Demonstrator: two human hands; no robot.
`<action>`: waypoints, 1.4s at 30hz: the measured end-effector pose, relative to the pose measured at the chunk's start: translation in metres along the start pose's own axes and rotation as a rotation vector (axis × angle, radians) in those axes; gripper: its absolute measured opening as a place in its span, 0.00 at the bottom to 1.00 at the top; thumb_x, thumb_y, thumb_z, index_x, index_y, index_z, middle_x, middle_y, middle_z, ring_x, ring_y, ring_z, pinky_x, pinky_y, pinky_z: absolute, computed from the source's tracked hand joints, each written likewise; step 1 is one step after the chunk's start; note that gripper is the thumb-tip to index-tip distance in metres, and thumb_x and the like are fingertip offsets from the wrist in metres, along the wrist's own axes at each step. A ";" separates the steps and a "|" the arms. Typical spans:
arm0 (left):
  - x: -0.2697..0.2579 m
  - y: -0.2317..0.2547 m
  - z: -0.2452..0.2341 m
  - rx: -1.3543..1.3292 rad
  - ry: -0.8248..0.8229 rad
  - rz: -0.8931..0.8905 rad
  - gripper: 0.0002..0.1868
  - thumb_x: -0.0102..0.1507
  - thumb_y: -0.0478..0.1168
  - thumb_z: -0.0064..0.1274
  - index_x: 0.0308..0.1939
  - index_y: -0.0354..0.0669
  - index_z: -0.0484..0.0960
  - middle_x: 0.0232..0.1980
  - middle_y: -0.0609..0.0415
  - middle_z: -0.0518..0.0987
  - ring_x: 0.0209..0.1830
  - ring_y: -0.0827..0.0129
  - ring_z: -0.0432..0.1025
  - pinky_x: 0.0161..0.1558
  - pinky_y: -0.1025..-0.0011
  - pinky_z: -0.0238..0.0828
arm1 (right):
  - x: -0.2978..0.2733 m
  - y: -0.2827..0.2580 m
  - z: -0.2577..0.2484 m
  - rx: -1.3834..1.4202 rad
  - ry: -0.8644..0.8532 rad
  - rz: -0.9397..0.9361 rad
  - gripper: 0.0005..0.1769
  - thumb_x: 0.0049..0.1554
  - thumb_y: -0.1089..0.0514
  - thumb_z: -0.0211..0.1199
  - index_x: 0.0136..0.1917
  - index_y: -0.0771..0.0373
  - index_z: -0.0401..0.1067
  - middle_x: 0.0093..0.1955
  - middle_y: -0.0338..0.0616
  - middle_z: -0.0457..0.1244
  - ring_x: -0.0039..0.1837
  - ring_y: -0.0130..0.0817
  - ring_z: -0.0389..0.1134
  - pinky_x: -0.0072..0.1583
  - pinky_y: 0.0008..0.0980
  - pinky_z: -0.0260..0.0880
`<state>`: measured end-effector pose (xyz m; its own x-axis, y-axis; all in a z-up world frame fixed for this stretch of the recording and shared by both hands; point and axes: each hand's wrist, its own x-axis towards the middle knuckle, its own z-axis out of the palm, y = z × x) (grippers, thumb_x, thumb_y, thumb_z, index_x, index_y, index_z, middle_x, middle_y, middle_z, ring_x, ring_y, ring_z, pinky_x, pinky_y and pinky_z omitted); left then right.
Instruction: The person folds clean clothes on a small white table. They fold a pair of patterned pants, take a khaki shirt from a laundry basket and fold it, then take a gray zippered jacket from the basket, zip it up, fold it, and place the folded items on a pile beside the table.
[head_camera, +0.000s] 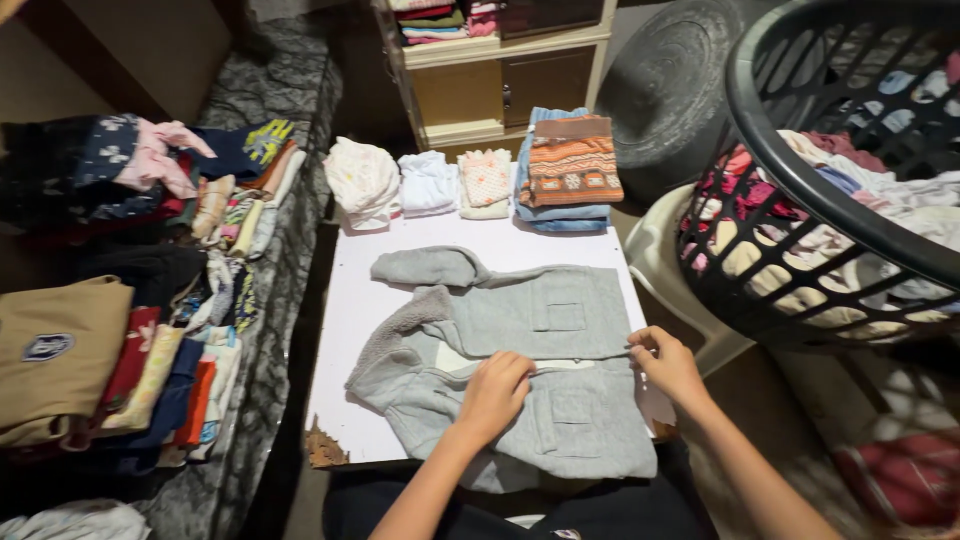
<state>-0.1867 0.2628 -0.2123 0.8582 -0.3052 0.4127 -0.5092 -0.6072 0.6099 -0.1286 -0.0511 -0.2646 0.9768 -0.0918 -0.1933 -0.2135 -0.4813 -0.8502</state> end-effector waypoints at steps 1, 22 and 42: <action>0.006 0.002 0.013 0.005 0.026 0.001 0.08 0.57 0.31 0.56 0.40 0.41 0.79 0.41 0.50 0.78 0.46 0.53 0.73 0.47 0.57 0.68 | 0.001 0.009 0.004 0.121 0.003 0.077 0.10 0.59 0.61 0.59 0.54 0.62 0.74 0.43 0.48 0.70 0.47 0.36 0.73 0.46 0.38 0.72; 0.055 -0.026 0.073 -0.024 -0.116 -0.155 0.14 0.50 0.41 0.68 0.37 0.43 0.83 0.38 0.53 0.78 0.45 0.57 0.73 0.45 0.57 0.66 | -0.020 -0.001 0.059 0.339 0.084 0.015 0.12 0.57 0.68 0.54 0.48 0.69 0.79 0.42 0.44 0.72 0.43 0.30 0.70 0.50 0.30 0.71; 0.046 -0.022 0.074 -0.043 0.063 -0.077 0.08 0.57 0.34 0.60 0.38 0.40 0.79 0.40 0.52 0.80 0.46 0.53 0.74 0.42 0.55 0.65 | 0.008 -0.020 0.101 0.807 -0.152 0.375 0.13 0.61 0.55 0.62 0.42 0.68 0.69 0.32 0.45 0.64 0.27 0.25 0.58 0.27 0.25 0.53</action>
<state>-0.1311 0.2082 -0.2567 0.8899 -0.2114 0.4042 -0.4453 -0.5945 0.6696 -0.1177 0.0454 -0.2987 0.8406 0.0242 -0.5411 -0.5192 0.3205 -0.7922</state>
